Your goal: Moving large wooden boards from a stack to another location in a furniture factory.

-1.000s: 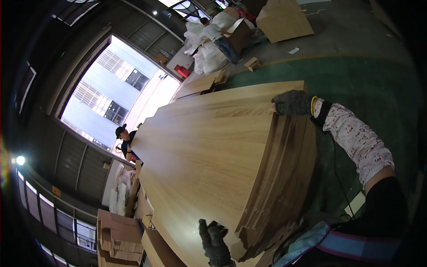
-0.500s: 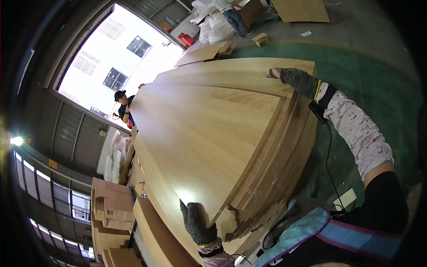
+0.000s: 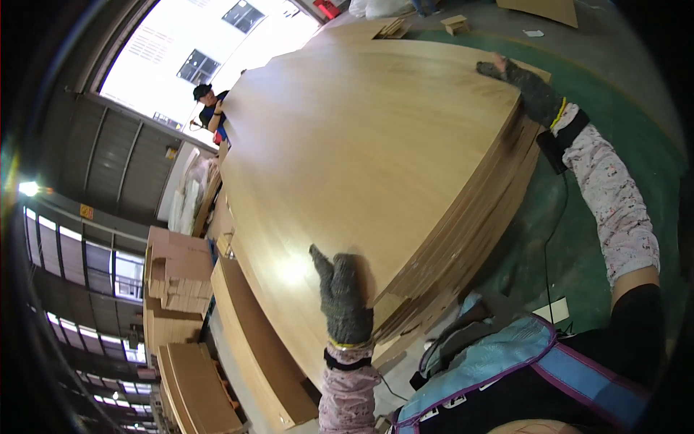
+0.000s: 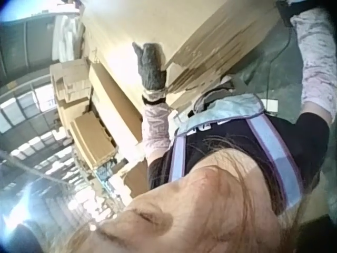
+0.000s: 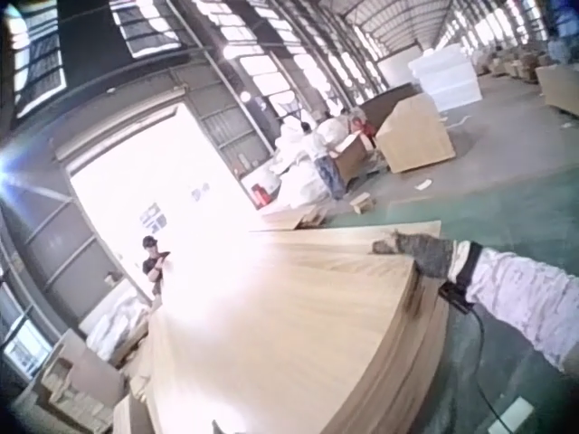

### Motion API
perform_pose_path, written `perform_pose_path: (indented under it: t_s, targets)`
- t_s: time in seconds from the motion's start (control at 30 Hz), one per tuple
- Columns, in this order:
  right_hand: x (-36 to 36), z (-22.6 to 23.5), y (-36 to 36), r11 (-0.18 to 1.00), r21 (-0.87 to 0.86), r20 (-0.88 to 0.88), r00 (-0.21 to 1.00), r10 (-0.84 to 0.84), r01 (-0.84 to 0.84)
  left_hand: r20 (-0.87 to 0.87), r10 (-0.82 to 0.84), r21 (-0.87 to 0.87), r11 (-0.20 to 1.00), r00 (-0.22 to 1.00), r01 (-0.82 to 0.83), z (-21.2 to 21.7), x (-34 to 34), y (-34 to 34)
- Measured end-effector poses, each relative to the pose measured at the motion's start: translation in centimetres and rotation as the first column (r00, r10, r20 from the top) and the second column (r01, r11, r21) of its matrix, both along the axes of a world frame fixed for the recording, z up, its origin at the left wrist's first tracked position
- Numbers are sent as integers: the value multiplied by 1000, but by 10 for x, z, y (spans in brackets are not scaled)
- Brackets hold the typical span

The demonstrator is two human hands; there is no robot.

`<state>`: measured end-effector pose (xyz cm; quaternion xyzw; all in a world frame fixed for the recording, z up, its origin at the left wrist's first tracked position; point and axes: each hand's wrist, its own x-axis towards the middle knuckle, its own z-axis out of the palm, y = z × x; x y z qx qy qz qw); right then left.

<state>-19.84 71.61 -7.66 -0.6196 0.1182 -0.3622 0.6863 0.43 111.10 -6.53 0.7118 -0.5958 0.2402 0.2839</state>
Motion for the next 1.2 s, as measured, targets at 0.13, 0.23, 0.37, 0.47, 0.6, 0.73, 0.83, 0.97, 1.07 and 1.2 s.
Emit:
perform_pose_path:
  t_s: [0.13,0.23,0.37,0.47,0.6,0.73,0.83,0.97,1.07,1.2]
  targets:
    - [-5,-13,-19,993,107,125,991,41,-54,-100,89,70,994,991,-83,1,-8,-12]
    - [-12,-23,-22,935,-327,52,990,-128,138,-163,158,96,985,974,-144,-2,-11,-16]
    - [-24,-25,-30,576,-793,-27,934,-356,197,-154,188,56,982,970,-182,-14,-17,-21]
    - [-27,-47,-63,156,-967,102,869,-484,201,-240,100,10,995,966,-100,-24,-10,-12]
    - [-27,-58,-79,278,-919,138,888,-439,280,126,-116,-38,992,985,121,-22,2,-5]
    - [-33,-57,-79,103,-957,201,875,-441,272,-488,-130,5,988,863,151,-5,-25,-11]
    - [-43,-56,-79,-45,-965,253,865,-433,259,-605,3,107,991,796,77,12,-37,-16]
    - [-50,-54,-75,-132,-962,274,844,-461,241,-591,-19,66,995,806,71,23,-49,-16]
    - [-45,-50,-73,-114,-966,258,813,-522,233,-516,-23,68,995,856,67,20,-43,-20]
    - [-36,-41,-62,558,-764,-70,819,-569,323,-604,116,166,986,788,-18,29,-53,-17]
